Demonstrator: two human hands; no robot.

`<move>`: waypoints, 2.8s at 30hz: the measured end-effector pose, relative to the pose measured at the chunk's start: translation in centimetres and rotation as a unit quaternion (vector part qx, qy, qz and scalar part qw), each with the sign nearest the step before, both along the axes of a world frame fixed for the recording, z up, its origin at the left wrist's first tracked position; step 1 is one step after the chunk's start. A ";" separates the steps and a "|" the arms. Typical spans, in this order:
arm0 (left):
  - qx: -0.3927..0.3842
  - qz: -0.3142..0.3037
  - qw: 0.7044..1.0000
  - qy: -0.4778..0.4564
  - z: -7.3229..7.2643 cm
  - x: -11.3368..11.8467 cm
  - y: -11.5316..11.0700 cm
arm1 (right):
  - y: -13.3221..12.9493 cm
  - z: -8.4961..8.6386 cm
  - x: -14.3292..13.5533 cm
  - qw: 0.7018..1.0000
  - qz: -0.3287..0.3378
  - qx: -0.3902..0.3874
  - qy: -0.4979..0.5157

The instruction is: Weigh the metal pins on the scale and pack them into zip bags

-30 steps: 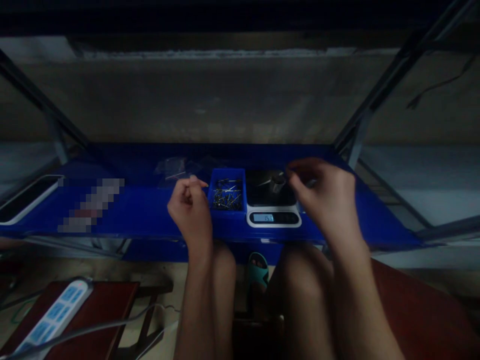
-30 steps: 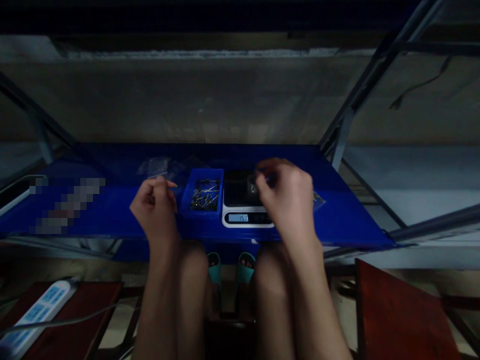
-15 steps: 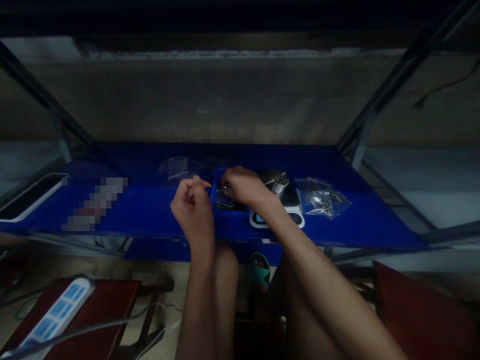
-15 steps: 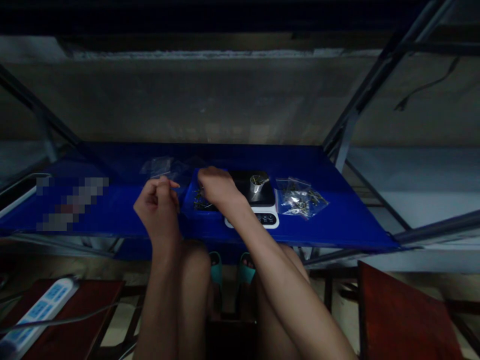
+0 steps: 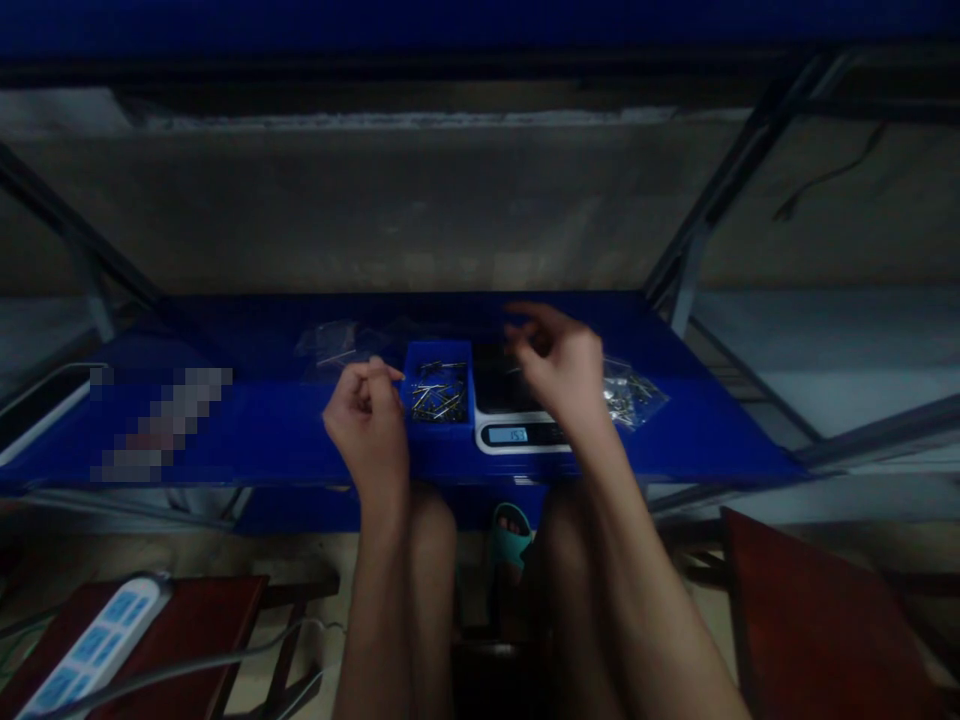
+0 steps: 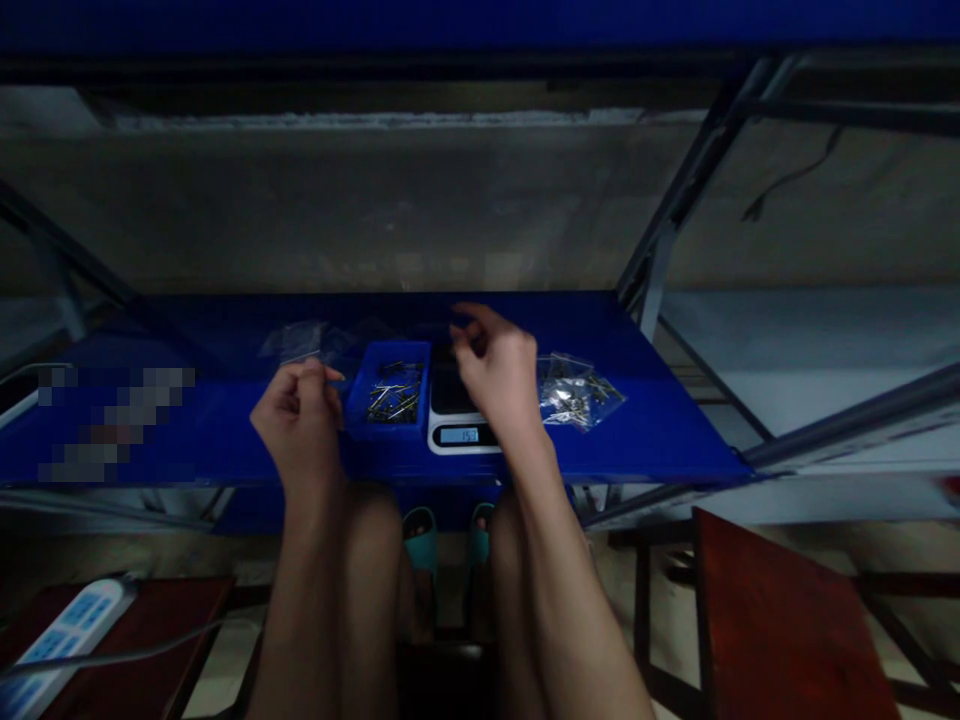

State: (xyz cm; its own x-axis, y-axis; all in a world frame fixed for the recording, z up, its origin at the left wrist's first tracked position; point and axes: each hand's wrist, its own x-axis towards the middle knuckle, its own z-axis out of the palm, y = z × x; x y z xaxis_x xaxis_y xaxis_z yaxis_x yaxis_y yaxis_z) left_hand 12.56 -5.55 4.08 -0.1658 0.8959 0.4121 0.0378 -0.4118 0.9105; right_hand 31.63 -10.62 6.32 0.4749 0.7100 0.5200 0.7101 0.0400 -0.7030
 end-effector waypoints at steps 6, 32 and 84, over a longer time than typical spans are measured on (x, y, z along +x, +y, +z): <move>-0.003 -0.008 1.000 -0.006 0.1 0.2 -0.1 | -3.4 -0.8 2.2 0.985 -0.155 0.036 0.064; -0.009 -0.002 1.000 0.007 0.2 0.0 -0.2 | -2.0 -1.9 2.9 0.993 -0.071 -0.056 -0.075; -0.060 0.163 0.898 0.404 -3.0 -6.3 3.6 | -3.0 -1.2 2.1 0.940 -0.185 0.222 0.182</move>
State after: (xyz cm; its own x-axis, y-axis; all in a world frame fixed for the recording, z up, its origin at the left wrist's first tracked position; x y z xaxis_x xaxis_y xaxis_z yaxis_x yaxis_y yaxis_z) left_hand 6.30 -1.92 1.03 -0.1175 0.9001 0.4196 0.8069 -0.1598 0.5687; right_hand 33.72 -13.65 5.14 0.8502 0.2119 0.4820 0.4496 0.1840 -0.8741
